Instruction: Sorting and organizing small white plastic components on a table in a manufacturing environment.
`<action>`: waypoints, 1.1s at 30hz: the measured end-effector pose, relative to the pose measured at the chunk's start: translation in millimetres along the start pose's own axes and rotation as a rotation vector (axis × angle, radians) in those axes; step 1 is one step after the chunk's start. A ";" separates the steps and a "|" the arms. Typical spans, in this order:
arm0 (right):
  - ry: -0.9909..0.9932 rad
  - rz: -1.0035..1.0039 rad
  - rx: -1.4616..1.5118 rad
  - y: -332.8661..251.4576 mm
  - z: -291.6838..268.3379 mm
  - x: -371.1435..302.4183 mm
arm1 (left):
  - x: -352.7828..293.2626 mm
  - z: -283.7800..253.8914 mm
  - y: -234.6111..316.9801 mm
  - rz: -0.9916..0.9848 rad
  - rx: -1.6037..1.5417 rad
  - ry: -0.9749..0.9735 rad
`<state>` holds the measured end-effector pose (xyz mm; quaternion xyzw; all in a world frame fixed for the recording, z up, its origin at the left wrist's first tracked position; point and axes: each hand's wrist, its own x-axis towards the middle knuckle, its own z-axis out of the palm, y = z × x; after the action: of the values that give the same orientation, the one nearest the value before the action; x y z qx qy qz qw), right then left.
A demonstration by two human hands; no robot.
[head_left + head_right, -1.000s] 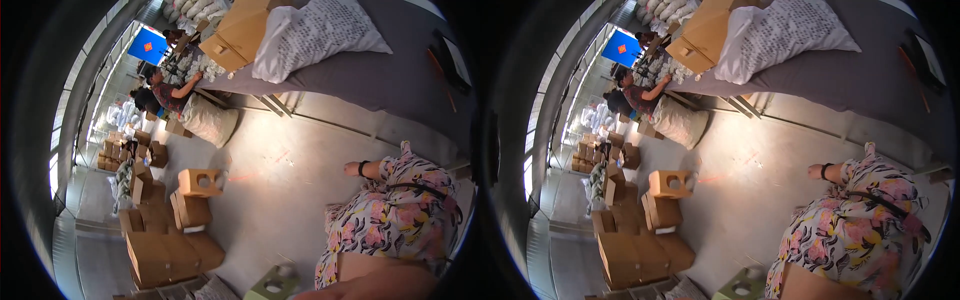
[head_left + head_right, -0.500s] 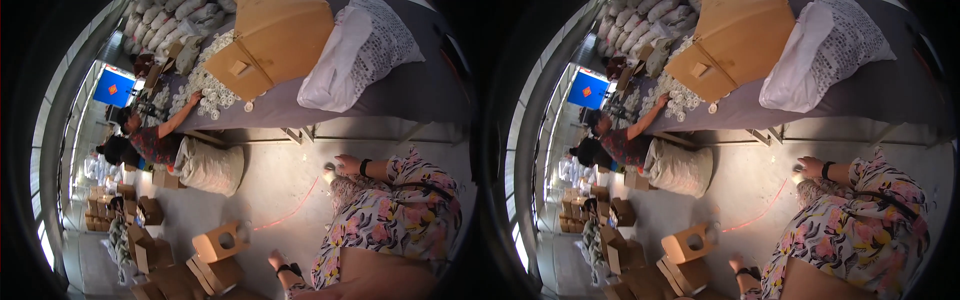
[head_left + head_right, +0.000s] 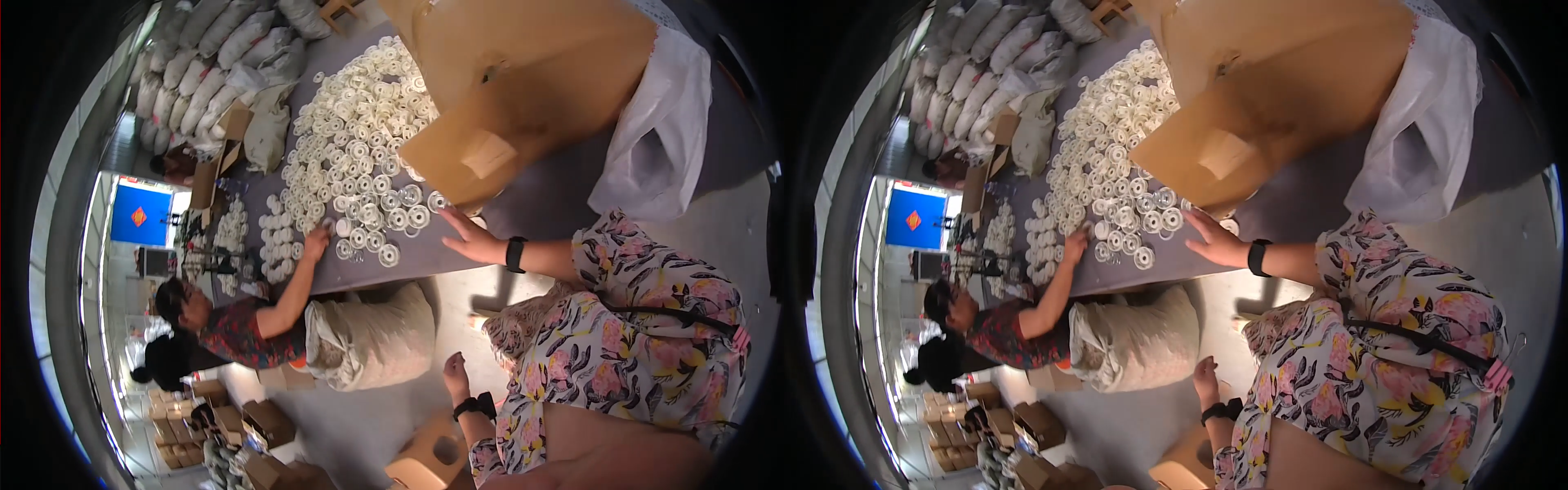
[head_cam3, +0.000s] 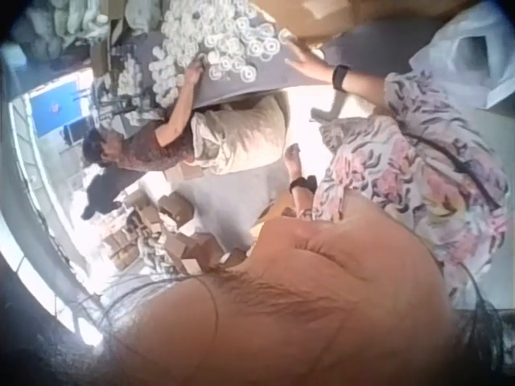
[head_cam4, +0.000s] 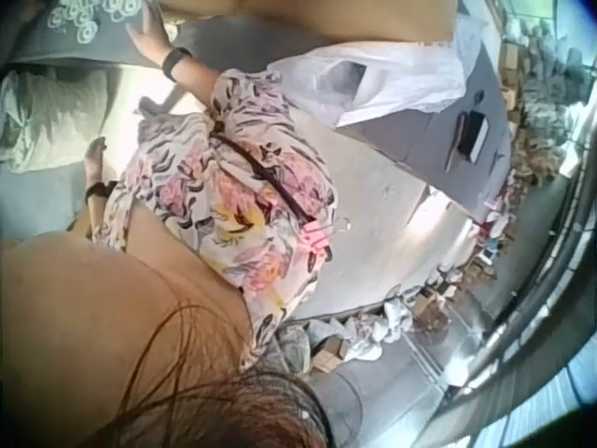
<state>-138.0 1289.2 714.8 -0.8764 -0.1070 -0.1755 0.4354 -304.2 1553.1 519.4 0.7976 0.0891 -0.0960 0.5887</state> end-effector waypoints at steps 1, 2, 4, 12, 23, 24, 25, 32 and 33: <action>0.075 0.033 -0.019 2.8 6.3 12.9 | 18.3 -6.4 12.5 0.027 0.001 -0.022; 0.203 0.065 -0.039 10.2 15.4 38.6 | 66.8 -21.7 29.9 0.094 0.026 -0.066; 0.288 0.145 -0.025 18.2 57.0 83.9 | 137.0 -53.2 41.0 0.228 -0.053 -0.077; 0.958 0.584 -0.648 98.7 40.1 147.6 | 330.9 -57.9 175.4 0.640 0.120 -0.518; 1.199 0.668 -0.648 103.9 -28.6 201.4 | 404.1 99.6 353.0 1.280 0.205 -0.652; 1.217 0.498 -0.611 98.8 -40.9 195.9 | 408.7 110.5 372.4 1.316 0.193 -0.679; 1.218 0.574 -0.726 80.2 -54.5 191.5 | 419.6 120.6 388.6 1.355 0.225 -0.693; 1.496 0.642 -0.954 126.6 -106.8 151.4 | 424.5 254.3 545.5 1.446 0.424 -0.574; 1.422 0.743 -0.969 123.7 -105.9 170.2 | 437.0 257.0 550.8 1.437 0.435 -0.567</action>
<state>37.2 1136.3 752.5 -0.6273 0.5558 -0.5453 0.0143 246.0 1159.8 840.4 0.7019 -0.6200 0.0922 0.3383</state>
